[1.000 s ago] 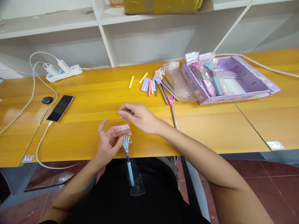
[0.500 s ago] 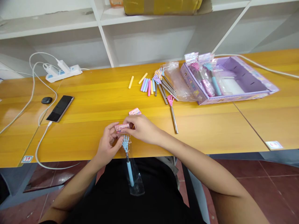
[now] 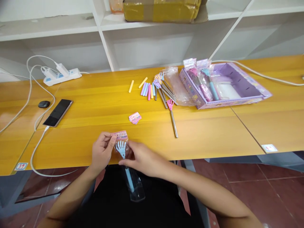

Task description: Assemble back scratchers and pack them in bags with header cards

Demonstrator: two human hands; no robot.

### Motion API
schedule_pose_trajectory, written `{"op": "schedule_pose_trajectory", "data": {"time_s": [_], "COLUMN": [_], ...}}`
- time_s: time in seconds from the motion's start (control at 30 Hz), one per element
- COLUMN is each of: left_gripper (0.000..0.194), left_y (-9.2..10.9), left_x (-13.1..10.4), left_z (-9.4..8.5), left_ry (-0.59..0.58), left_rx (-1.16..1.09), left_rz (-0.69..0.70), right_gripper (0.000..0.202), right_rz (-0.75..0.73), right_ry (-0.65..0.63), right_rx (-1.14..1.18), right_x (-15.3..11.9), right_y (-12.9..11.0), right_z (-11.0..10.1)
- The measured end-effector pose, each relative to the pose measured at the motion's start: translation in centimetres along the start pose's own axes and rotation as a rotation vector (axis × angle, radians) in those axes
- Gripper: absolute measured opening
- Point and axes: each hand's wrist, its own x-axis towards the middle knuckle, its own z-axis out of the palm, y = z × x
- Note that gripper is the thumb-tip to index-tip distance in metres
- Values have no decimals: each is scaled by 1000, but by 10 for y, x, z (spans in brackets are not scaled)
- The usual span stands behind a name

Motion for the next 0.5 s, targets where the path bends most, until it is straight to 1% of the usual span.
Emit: {"op": "schedule_pose_trajectory", "data": {"time_s": [0.03,0.1,0.17,0.2,0.23,0.27,0.3,0.33,0.37,0.43,0.5], "left_gripper": [28,33,45,50,54,55,55,56,56,55,53], "left_y": [0,-1,-1,-1,-2,-3,-3,-4,-5,-6,-7], "left_x": [-1,-2,-3,-3,-3,-3,-3,-3,-3,-4,-5], "left_z": [0,1,2,2,3,3,3,3,3,2,1], "left_ry": [-5,-53,-135,-176,-206,-224,-235,-241,-249,-265,-280], "left_rx": [-30,-164,-319,-368,-390,-387,-373,-355,-336,-298,-265], "left_rz": [4,44,106,130,146,153,154,154,152,148,146], "right_gripper": [26,23,25,26,27,27,26,21,18,14,14], "right_rz": [3,-9,-23,-30,-41,-62,-85,-119,-164,-257,-301], "right_ry": [9,75,161,209,269,343,427,531,644,917,1139], "right_rx": [2,30,106,151,184,195,178,134,53,-167,-382], "right_x": [-6,-14,-18,-20,-21,-23,-24,-26,-28,-28,-25], "right_y": [2,7,12,13,13,11,6,0,-7,-24,-38], "right_z": [7,18,20,16,8,-6,-26,-50,-80,-150,-227]}}
